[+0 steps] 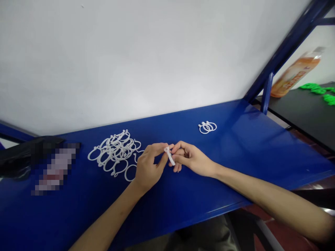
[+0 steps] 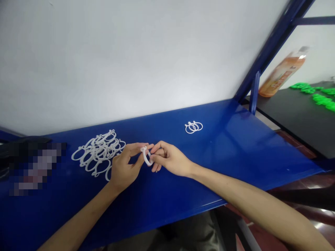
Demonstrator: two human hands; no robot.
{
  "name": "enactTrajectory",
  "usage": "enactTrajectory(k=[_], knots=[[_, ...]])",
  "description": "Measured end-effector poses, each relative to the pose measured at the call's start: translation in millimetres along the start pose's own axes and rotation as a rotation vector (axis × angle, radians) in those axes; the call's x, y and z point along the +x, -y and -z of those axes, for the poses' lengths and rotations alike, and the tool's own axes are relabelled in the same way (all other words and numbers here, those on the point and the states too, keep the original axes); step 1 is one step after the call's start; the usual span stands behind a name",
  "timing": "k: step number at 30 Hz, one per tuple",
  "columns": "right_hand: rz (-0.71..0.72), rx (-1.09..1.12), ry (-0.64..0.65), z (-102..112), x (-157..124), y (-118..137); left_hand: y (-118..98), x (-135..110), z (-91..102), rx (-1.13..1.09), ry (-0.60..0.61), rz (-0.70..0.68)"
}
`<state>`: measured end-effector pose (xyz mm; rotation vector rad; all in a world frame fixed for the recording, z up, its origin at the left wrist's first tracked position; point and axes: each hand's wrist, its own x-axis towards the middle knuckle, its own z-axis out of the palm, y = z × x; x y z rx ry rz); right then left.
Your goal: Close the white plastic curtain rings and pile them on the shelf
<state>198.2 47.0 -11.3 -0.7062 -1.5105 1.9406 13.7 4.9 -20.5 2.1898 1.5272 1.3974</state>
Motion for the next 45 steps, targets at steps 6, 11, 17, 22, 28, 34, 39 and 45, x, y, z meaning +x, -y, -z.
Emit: enactTrajectory(k=[6,11,17,22,28,34,39,45], knots=[[0.071,-0.291,-0.097,8,-1,3,-2,3,7.1,-0.088,0.124,-0.061],[0.311,-0.83,-0.239,14,-6,9,-5,8,14.4,-0.179,0.215,0.019],[0.351,-0.919,-0.114,17,-8,10,0,11,10.5,-0.136,0.172,0.003],[0.402,-0.951,0.018,19,-12,12,1,10,11.0,-0.133,0.145,-0.068],[0.468,-1.056,0.116,19,-17,4,1,3,6.5,-0.101,0.169,-0.14],[0.584,-1.098,-0.149,37,-3,6,14,18,28.9,0.259,0.315,-0.146],[0.504,-1.288,-0.686,100,9,18,35,23,63.4,0.566,0.476,-0.038],[0.258,-1.38,-0.883,145,10,20,47,20,65.5,0.58,0.551,-0.007]])
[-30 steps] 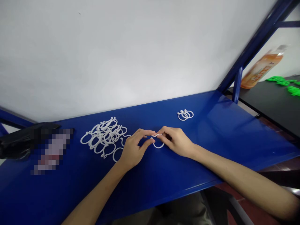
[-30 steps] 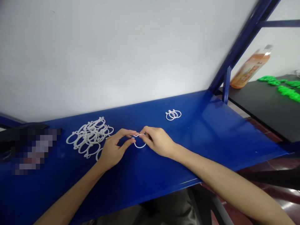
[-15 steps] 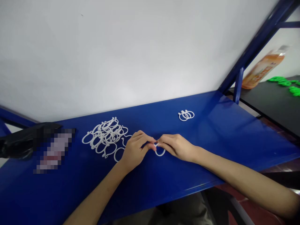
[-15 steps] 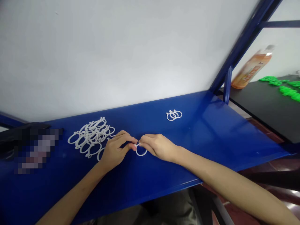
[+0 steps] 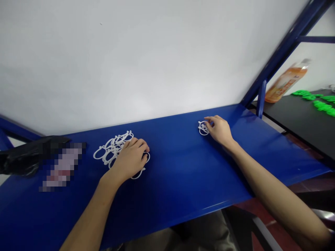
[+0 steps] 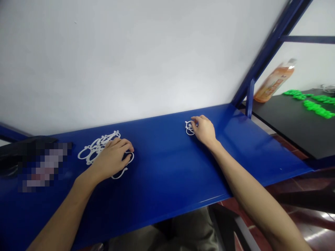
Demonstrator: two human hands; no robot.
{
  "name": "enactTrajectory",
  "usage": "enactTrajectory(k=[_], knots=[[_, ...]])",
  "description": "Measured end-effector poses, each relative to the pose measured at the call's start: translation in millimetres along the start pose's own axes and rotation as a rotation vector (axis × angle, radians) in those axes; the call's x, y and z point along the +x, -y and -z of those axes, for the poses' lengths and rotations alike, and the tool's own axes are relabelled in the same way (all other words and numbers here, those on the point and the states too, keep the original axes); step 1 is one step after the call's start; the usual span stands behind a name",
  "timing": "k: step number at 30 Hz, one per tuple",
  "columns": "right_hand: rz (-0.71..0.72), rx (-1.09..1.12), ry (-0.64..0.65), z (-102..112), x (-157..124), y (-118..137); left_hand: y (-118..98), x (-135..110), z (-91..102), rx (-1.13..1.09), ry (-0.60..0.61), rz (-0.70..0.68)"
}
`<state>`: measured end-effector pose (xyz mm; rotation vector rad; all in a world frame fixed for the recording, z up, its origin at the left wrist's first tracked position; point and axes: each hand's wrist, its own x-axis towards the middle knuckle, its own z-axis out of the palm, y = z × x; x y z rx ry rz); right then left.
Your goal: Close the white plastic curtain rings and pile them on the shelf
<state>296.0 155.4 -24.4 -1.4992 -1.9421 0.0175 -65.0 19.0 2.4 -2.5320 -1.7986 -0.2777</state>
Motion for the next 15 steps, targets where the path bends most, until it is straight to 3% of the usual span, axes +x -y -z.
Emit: enactTrajectory(k=[8,12,15], knots=[[0.003,-0.066,-0.027,1,0,-1,-15,5,-5.2,-0.15,-0.162,-0.128],[0.104,-0.039,-0.093,4,-3,10,-24,6,-8.4,-0.261,-0.257,-0.154],[0.224,0.057,-0.078,8,-12,31,-34,6,-11.6,-0.377,-0.3,-0.176]])
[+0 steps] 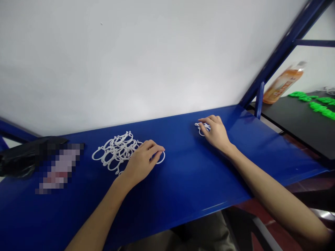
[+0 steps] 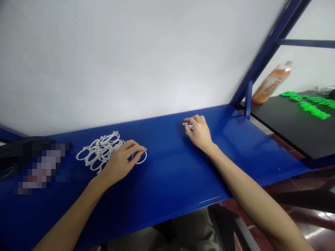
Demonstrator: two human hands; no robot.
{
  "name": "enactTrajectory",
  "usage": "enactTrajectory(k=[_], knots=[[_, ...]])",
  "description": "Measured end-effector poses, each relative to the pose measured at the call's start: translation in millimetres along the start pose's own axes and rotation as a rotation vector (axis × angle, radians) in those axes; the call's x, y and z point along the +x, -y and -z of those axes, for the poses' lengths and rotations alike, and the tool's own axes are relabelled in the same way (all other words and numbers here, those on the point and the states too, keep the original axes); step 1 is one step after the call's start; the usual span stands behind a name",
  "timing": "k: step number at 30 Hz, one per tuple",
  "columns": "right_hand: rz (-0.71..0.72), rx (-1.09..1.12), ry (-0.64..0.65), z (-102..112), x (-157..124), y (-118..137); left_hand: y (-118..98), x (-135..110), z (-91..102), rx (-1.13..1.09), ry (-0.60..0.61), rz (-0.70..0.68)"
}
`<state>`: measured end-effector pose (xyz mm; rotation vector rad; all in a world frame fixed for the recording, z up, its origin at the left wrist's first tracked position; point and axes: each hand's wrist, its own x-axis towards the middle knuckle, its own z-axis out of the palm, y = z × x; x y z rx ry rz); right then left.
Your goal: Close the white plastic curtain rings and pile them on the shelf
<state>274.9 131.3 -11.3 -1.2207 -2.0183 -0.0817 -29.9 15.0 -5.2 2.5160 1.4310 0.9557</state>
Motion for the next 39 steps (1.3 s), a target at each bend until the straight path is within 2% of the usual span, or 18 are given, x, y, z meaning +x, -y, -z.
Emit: enactTrajectory(k=[2,7,9,13,18,21,26,34,39], knots=[[0.064,0.149,0.086,4,-7,23,-7,0,-5.2,-0.064,-0.015,-0.003],[0.064,0.713,0.522,6,-35,83,-28,2,-16.3,-0.191,-0.064,0.079],[0.052,0.792,0.582,4,-43,96,-35,2,-18.0,-0.244,-0.081,0.13],[-0.05,0.861,0.553,1,-47,99,-40,2,-17.4,-0.296,-0.094,0.16],[-0.218,1.08,0.557,-1,-45,93,-36,1,-16.6,-0.323,-0.074,0.139],[-0.236,1.094,0.556,-4,-46,92,-34,1,-16.9,-0.276,-0.105,0.11],[-0.075,0.958,0.554,-1,-45,90,-32,2,-17.7,-0.246,-0.151,0.041],[0.296,0.756,0.537,7,-46,84,-33,-3,-23.7,-0.256,-0.093,-0.041],[0.293,0.693,0.528,-2,-41,80,-27,1,-29.1,-0.172,-0.075,-0.006]])
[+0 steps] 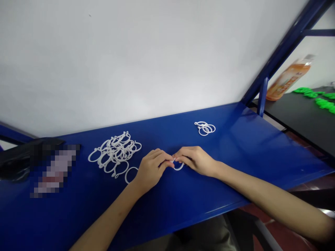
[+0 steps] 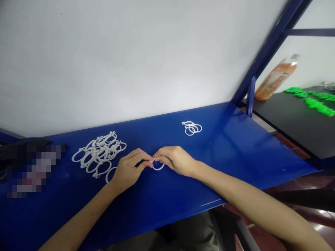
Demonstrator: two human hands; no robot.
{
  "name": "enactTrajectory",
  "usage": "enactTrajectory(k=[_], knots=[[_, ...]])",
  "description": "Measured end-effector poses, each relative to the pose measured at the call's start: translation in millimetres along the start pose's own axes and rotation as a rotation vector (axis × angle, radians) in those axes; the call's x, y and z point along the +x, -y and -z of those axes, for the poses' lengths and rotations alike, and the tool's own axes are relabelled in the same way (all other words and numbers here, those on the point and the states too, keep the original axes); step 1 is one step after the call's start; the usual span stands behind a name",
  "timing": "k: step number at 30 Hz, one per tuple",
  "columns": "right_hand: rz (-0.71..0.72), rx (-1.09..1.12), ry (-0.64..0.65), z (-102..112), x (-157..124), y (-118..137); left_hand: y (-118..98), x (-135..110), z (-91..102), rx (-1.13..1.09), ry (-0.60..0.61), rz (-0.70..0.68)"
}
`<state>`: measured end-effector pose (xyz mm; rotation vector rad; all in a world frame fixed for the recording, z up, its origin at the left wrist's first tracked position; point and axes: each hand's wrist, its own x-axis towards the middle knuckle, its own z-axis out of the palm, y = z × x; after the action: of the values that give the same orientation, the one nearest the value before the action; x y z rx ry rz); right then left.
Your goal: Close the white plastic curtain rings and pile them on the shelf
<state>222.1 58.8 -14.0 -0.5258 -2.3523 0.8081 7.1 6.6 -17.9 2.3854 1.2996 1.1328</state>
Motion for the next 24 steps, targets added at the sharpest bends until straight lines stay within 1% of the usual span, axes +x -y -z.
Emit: enactTrajectory(k=[3,5,6,8,10,12,15,17,20,24], knots=[[-0.027,-0.072,-0.065,4,7,-7,7,1,0.7,0.099,0.008,0.031],[-0.052,-0.152,-0.132,12,10,-15,11,1,3.3,0.153,0.017,0.034],[-0.078,-0.199,-0.184,18,12,-21,13,1,5.0,0.175,0.021,0.036],[-0.163,-0.301,-0.319,34,13,-35,14,1,8.8,0.206,0.033,0.04],[-0.278,-0.406,-0.457,53,10,-54,15,2,12.0,0.228,0.046,0.033],[-0.412,-0.504,-0.551,72,6,-73,14,2,13.8,0.249,0.067,0.024],[-0.635,-0.565,-0.57,91,-1,-94,13,2,14.1,0.276,0.114,0.031],[-0.723,-0.555,-0.568,97,-5,-101,13,2,13.5,0.278,0.143,0.034],[-0.767,-0.537,-0.58,99,-7,-104,13,1,12.8,0.271,0.159,0.033],[-0.8,-0.53,-0.561,97,-6,-105,14,1,12.3,0.282,0.184,0.038]])
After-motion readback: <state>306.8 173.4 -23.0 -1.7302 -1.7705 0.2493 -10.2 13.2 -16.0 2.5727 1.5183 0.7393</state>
